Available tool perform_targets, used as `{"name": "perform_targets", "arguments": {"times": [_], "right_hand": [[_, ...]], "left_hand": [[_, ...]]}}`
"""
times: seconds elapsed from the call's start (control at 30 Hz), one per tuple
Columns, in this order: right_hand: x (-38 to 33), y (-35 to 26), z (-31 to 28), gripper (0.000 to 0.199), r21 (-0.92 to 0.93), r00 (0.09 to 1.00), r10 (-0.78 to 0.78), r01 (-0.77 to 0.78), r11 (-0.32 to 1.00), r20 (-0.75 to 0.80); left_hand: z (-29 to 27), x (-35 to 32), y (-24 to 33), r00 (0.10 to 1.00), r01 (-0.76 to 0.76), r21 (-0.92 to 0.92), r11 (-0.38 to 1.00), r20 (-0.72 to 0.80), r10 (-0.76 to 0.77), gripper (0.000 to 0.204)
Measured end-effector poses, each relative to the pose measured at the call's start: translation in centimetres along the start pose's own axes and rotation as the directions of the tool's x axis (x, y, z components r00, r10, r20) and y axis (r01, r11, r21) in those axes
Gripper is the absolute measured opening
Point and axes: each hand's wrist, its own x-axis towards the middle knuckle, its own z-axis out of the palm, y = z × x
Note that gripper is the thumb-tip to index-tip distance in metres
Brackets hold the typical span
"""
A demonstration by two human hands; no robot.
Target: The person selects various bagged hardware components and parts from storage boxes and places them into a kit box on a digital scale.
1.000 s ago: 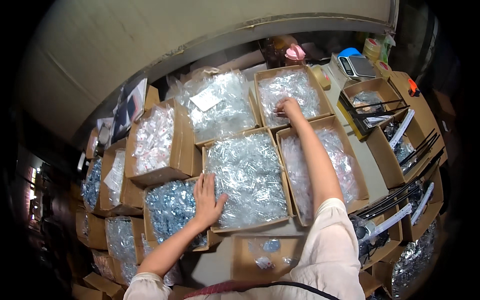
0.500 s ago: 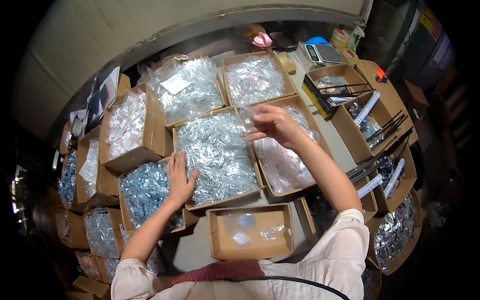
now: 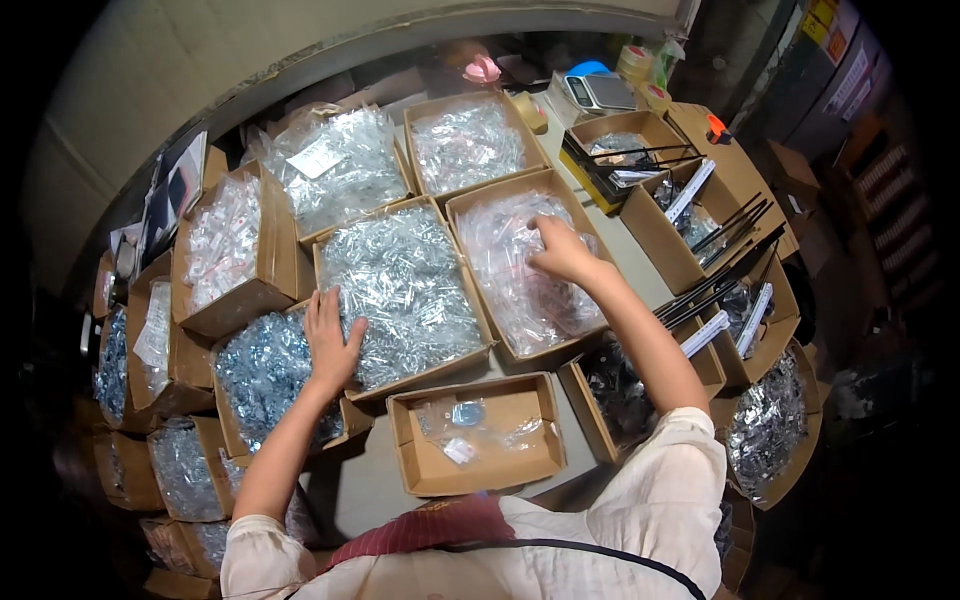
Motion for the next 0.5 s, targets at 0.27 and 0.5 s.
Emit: {"name": "perform_targets", "arguments": {"times": [0.27,0.5], "right_hand": [[-0.6,2.5,3.5,0.017,0.19,1.0,-0.001,-0.001,0.982,0.007],[-2.0,1.6,-0.5,0.014,0.775,0.991,0.123,-0.035,0.63,-0.055]], "left_hand": [[0.2,-0.2,0.0,1.0,0.016,-0.022,1.0,0.009,-0.016,0.073],[0.3,0.0,-0.3,1.0,0.011,-0.008,1.0,0.007,-0.011,0.074]]}}
